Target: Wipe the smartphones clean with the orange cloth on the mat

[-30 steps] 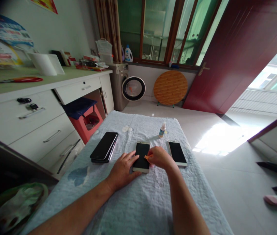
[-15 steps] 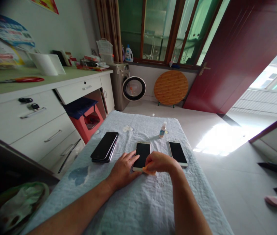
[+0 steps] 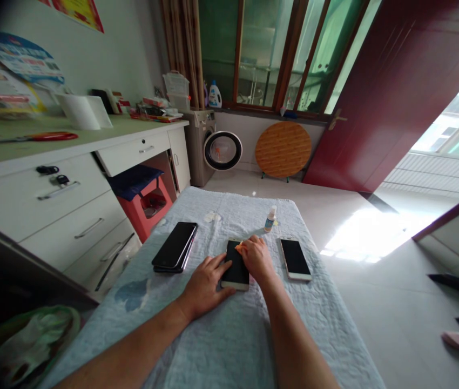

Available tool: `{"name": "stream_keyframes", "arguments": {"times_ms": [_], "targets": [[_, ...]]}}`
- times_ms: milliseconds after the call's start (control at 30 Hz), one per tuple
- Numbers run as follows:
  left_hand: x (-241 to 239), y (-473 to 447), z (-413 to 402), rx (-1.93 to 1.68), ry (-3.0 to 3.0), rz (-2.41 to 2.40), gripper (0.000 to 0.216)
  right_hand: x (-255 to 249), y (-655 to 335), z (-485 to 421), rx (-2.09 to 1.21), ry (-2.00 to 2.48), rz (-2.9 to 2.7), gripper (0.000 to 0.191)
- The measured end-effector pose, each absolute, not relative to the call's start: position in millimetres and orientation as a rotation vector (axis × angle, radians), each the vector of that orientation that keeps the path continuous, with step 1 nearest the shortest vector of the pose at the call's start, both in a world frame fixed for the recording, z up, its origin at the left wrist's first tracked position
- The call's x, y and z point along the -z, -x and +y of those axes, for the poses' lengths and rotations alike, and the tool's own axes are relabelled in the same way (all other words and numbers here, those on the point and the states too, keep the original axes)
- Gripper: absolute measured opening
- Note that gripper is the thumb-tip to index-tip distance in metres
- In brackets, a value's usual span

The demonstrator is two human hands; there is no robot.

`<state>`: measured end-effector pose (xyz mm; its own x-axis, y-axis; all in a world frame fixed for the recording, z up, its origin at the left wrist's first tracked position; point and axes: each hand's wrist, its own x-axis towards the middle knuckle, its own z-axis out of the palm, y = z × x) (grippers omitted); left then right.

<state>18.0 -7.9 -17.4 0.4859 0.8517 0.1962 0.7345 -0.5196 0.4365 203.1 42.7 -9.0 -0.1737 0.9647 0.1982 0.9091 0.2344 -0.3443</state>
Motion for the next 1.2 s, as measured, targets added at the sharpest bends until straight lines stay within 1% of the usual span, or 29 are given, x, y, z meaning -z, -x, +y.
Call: {"name": "stream_keyframes", "arguments": {"times_ms": [200, 300, 500, 667, 967, 1200], "targets": [[19.4, -19.2, -7.4, -0.557, -2.447, 1.344, 0.064, 7.3, -199.5, 59.1, -0.106, 1.873, -2.106, 0.028], [20.6, -18.8, -6.8, -0.551, -2.448, 1.351, 0.067, 2.6, -191.0, 75.5, -0.146, 1.917, -2.254, 0.03], [23.3, -19.0, -6.9, -0.535, -2.476, 1.386, 0.064, 0.3, -165.2, 98.9, -0.201, 1.891, -2.38, 0.027], [24.4, -21.0, -8.5, -0.559, -2.463, 1.41, 0.064, 0.1, -161.8, 97.5, -0.163, 1.933, -2.383, 0.03], [20.7, -20.9, -9.7, -0.584, -2.44, 1.392, 0.065, 2.7, -197.3, 89.8, -0.108, 2.029, -2.279, 0.034], [23.3, -20.3, -9.2, -0.613, -2.448, 1.363, 0.066, 3.8, -203.2, 74.3, -0.115, 2.059, -2.14, 0.031]]}}
